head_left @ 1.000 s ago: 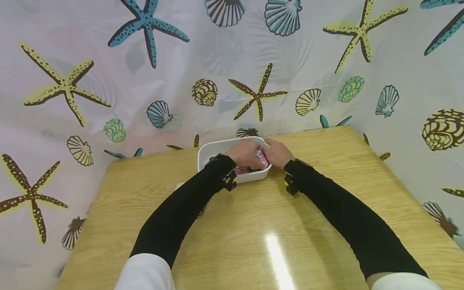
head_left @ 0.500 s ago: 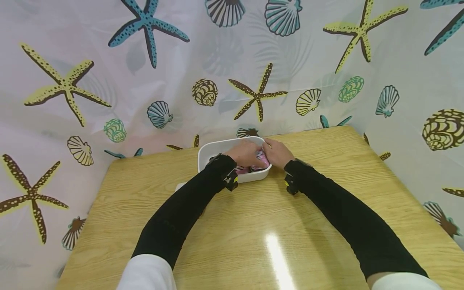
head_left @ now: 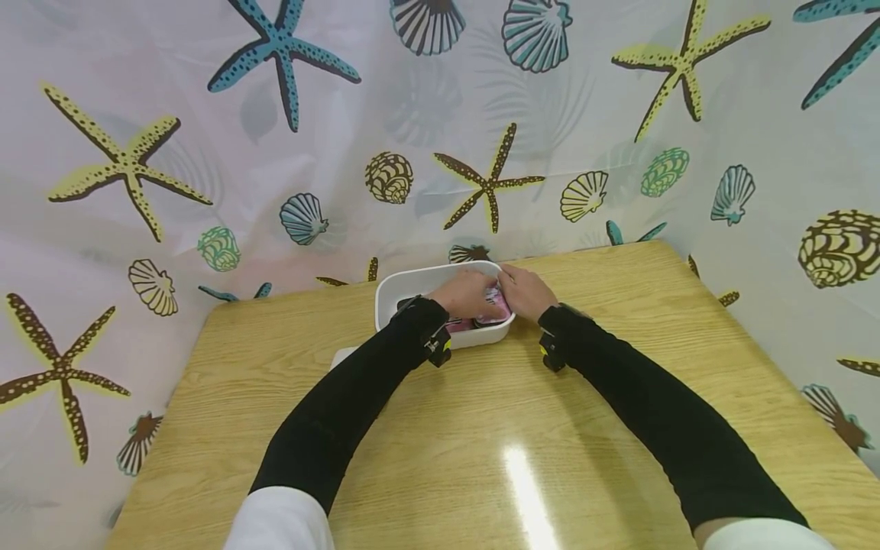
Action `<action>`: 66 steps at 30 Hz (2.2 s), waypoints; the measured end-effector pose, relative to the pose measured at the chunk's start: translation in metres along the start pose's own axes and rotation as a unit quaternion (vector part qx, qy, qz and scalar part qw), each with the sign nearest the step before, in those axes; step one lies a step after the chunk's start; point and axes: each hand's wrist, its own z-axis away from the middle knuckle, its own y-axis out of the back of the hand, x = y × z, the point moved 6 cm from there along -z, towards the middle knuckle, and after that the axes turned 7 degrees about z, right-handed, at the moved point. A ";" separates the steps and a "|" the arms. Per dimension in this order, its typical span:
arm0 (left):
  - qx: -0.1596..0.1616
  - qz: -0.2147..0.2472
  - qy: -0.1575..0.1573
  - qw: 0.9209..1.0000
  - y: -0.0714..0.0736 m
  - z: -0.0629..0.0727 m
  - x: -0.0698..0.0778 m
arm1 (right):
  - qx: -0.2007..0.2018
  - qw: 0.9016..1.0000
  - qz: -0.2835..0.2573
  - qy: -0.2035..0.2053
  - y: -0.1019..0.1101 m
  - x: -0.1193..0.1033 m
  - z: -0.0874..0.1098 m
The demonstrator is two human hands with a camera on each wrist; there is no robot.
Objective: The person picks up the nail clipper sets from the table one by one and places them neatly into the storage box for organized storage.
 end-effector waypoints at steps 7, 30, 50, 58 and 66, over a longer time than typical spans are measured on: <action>0.005 -0.016 -0.014 1.000 -0.002 0.003 -0.001 | -0.002 1.000 0.004 -0.001 0.001 -0.002 0.001; 0.116 0.057 -0.015 0.991 0.031 0.112 -0.036 | -0.023 0.999 -0.005 -0.023 -0.004 0.002 -0.003; 0.184 0.012 0.049 0.982 0.008 0.186 -0.083 | -0.018 0.999 -0.008 -0.040 0.003 0.002 -0.003; 0.168 0.004 0.019 0.986 -0.011 0.201 -0.090 | -0.023 0.999 -0.005 -0.037 -0.001 0.000 -0.002; 0.083 -0.052 0.011 0.995 -0.033 0.197 -0.092 | -0.023 0.999 -0.009 -0.037 -0.001 0.001 -0.001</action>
